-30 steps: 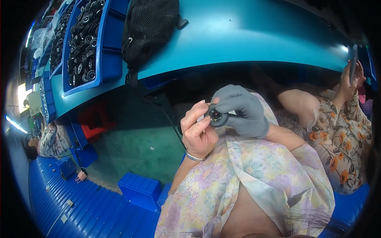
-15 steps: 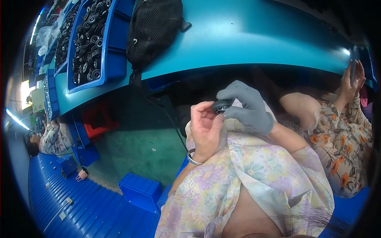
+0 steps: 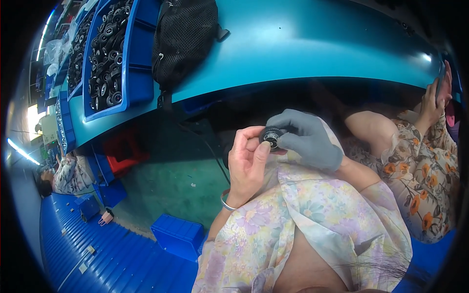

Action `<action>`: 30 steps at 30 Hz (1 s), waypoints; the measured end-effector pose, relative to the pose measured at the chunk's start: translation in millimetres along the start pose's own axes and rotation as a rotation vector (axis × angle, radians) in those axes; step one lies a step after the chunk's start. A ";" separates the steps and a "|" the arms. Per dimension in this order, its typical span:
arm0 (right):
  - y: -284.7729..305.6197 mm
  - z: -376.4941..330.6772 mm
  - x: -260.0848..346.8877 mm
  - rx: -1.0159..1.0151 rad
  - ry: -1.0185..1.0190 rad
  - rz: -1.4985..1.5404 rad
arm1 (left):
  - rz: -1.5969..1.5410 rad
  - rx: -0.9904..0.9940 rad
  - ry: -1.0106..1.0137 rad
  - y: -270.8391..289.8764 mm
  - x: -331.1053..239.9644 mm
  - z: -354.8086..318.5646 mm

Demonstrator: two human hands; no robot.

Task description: Assemble small metal bearings into circular plastic housings.

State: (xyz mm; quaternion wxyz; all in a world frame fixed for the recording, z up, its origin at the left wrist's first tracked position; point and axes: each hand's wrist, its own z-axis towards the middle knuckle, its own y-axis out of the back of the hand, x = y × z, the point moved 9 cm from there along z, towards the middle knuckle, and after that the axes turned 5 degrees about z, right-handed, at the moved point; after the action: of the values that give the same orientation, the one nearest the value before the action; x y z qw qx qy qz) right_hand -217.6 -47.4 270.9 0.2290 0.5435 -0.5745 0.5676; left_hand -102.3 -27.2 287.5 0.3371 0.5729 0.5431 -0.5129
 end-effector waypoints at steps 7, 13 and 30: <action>2.0 -4.8 -1.9 -0.118 0.154 -0.156 | 0.272 -0.096 -0.051 7.3 -1.3 -0.3; 3.1 -5.9 -4.2 -0.119 0.183 -0.253 | 0.560 -0.044 -0.140 1.8 -9.7 4.9; 11.0 15.9 -42.4 -0.140 0.026 -0.036 | 1.028 -0.067 -0.119 -15.0 17.0 8.8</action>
State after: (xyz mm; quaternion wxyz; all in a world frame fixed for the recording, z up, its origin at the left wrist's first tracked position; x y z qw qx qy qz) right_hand -208.8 -48.8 225.2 0.2841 0.5291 -0.5999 0.5285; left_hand -120.8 -28.1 271.6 0.5941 0.7244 0.1876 -0.2951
